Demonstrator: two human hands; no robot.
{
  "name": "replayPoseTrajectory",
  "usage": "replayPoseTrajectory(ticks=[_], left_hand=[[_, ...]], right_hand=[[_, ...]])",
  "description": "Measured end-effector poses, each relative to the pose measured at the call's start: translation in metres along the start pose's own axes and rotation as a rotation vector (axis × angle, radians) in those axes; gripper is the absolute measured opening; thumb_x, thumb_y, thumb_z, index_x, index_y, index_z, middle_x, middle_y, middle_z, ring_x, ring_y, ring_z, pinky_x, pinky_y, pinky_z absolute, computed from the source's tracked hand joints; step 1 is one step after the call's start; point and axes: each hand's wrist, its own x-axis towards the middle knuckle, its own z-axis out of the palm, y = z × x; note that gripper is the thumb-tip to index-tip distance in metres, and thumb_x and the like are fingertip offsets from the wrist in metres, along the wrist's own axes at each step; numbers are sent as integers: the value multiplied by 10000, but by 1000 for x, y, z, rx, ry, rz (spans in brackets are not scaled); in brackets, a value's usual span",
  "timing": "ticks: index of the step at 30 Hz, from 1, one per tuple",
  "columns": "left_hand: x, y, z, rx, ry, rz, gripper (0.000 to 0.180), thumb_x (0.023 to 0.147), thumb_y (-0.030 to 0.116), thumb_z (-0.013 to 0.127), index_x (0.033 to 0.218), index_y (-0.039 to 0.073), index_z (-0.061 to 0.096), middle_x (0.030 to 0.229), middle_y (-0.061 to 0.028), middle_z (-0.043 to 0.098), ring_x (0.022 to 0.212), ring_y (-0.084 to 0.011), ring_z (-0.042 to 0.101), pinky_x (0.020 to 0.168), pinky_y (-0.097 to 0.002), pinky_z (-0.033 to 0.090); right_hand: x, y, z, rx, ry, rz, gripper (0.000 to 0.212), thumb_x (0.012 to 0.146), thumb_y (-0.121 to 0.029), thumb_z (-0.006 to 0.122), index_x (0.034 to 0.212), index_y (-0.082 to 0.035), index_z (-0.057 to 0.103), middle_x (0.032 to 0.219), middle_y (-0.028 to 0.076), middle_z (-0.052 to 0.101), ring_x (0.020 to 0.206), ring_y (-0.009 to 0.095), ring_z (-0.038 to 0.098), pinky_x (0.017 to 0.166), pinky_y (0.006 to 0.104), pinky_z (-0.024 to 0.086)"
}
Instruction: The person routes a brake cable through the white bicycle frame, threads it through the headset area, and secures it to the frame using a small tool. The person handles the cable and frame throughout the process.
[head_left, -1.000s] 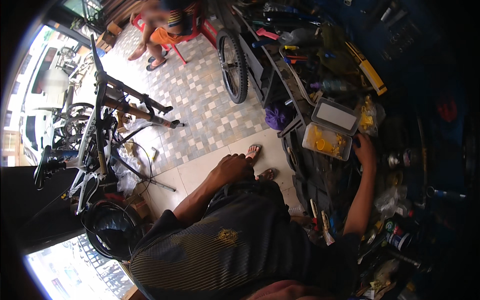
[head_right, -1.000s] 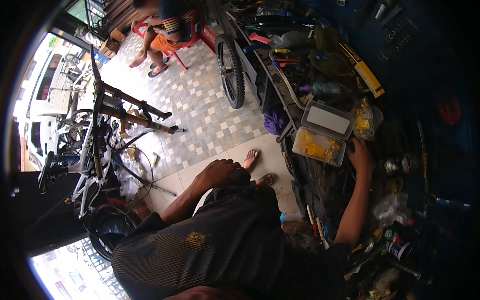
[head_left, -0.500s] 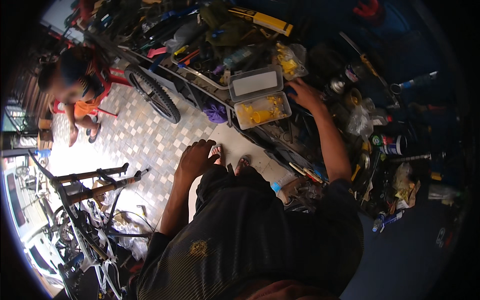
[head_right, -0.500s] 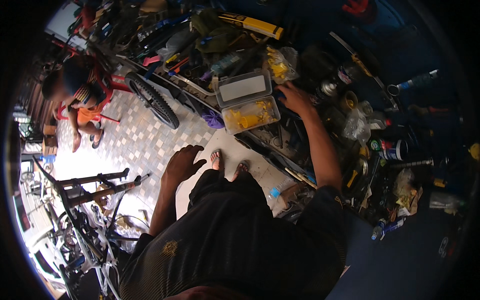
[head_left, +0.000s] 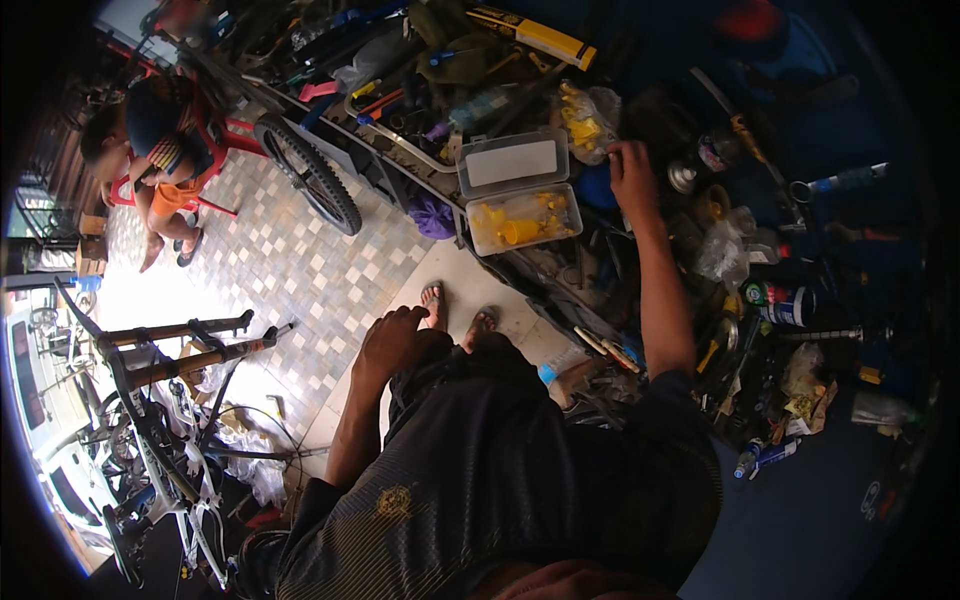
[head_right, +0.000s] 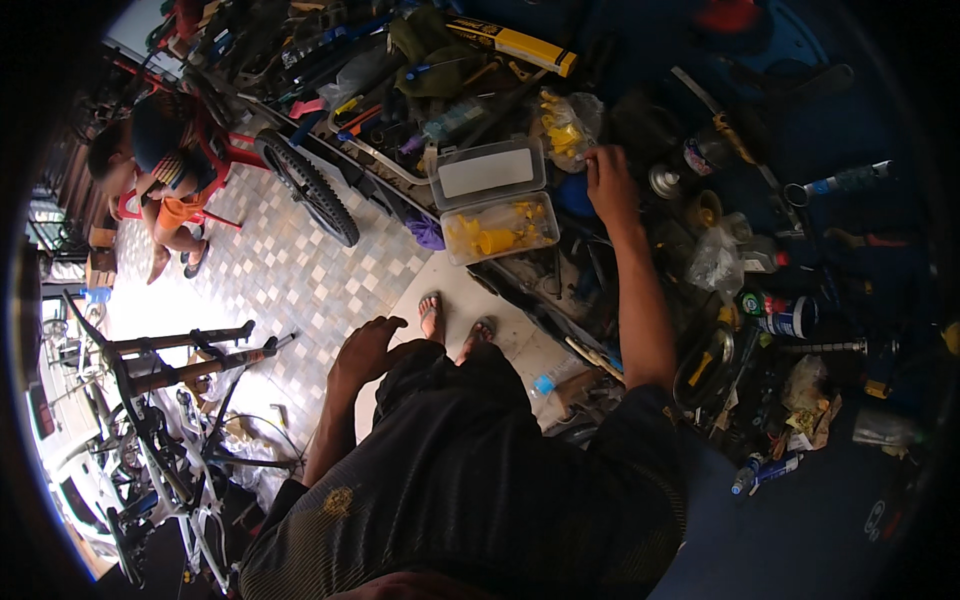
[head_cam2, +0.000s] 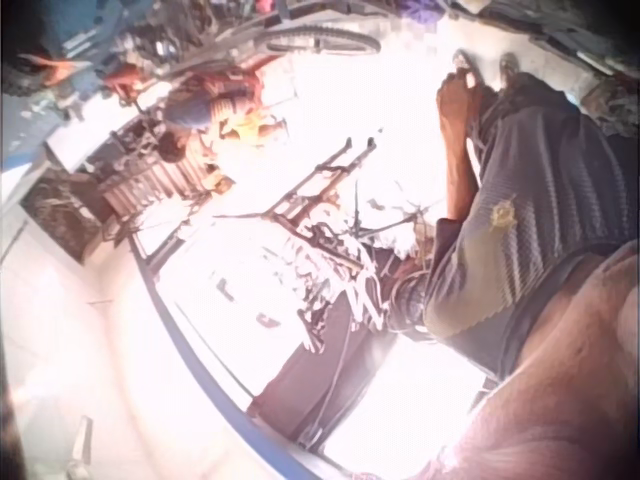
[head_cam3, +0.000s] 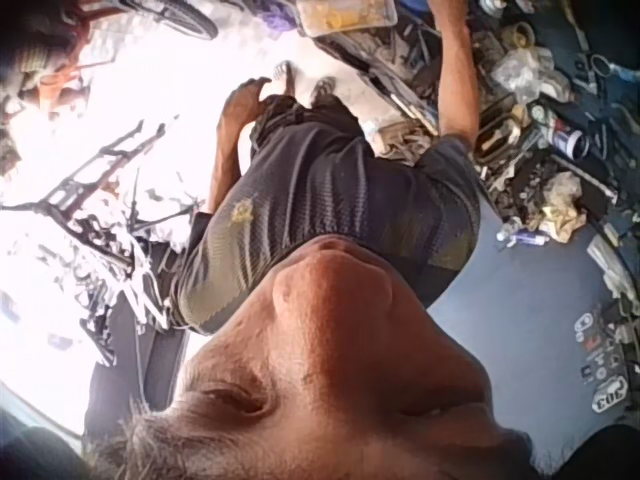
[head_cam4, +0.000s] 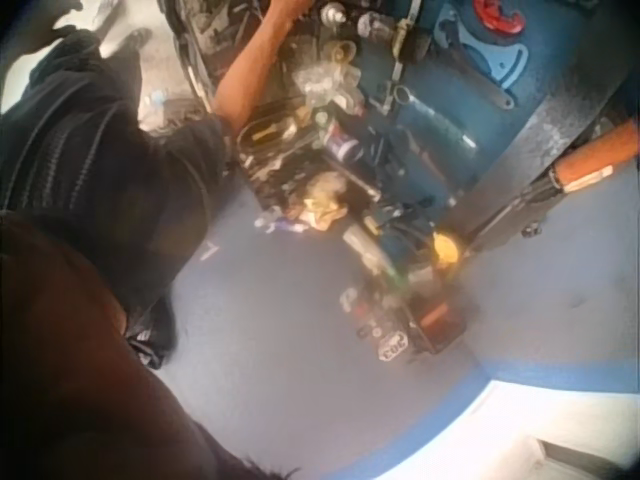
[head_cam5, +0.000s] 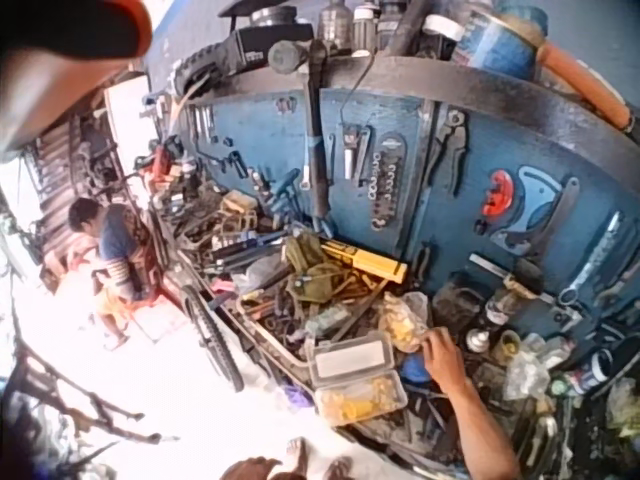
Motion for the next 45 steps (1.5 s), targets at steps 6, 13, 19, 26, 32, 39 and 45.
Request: replayPoseTrajectory(ticks=[6,13,19,26,32,39,45], left_hand=[[2,-9,5,7,16,34,419,895,268,704,1270,83,679,1137,-182,704,1096,-371,672,971,-464,514],[13,1,-22,-87,79,67,430,897,299,695,1269,84,678,1152,-185,711,1104,-376,668,967,-473,517],[15,-39,-36,-98,82,10,427,896,306,696,1269,101,676,1177,-194,711,1115,-385,671,954,-468,531],[10,-119,-65,-268,149,-110,407,941,295,686,1272,60,666,1255,-215,683,1156,-392,656,983,-464,521],[-31,-212,-129,-366,472,-161,330,941,238,686,1210,47,670,1116,-217,709,1030,-393,695,884,-462,549],[-128,-293,-154,-542,841,-638,292,966,210,698,1197,33,679,1082,-155,720,934,-298,713,800,-390,576],[-131,-326,-130,-870,1157,-906,203,982,159,651,1081,-10,702,856,-171,720,775,-286,724,690,-377,547]], right_hand=[[22,-34,-30,278,292,186,121,1003,-133,649,1109,-84,682,1063,104,701,865,258,685,701,379,531],[64,-70,-46,94,363,-91,163,971,-80,658,1117,-109,726,1041,82,718,979,304,645,833,398,515],[105,-99,-42,-159,326,-125,297,968,-123,656,1220,-260,731,951,51,629,842,265,679,669,415,552],[109,-298,-10,-15,-238,-262,331,889,-99,702,1192,-220,759,949,75,639,859,296,661,728,418,541],[104,-507,142,740,-540,-550,401,876,41,643,1261,-63,687,1034,157,604,897,321,679,771,413,542],[157,-687,230,814,-763,-910,306,978,-107,635,1261,-197,711,857,104,663,751,325,694,681,443,555],[165,-783,378,922,-1146,-768,266,1012,-87,557,1241,-78,690,898,110,700,708,193,676,647,363,533]])
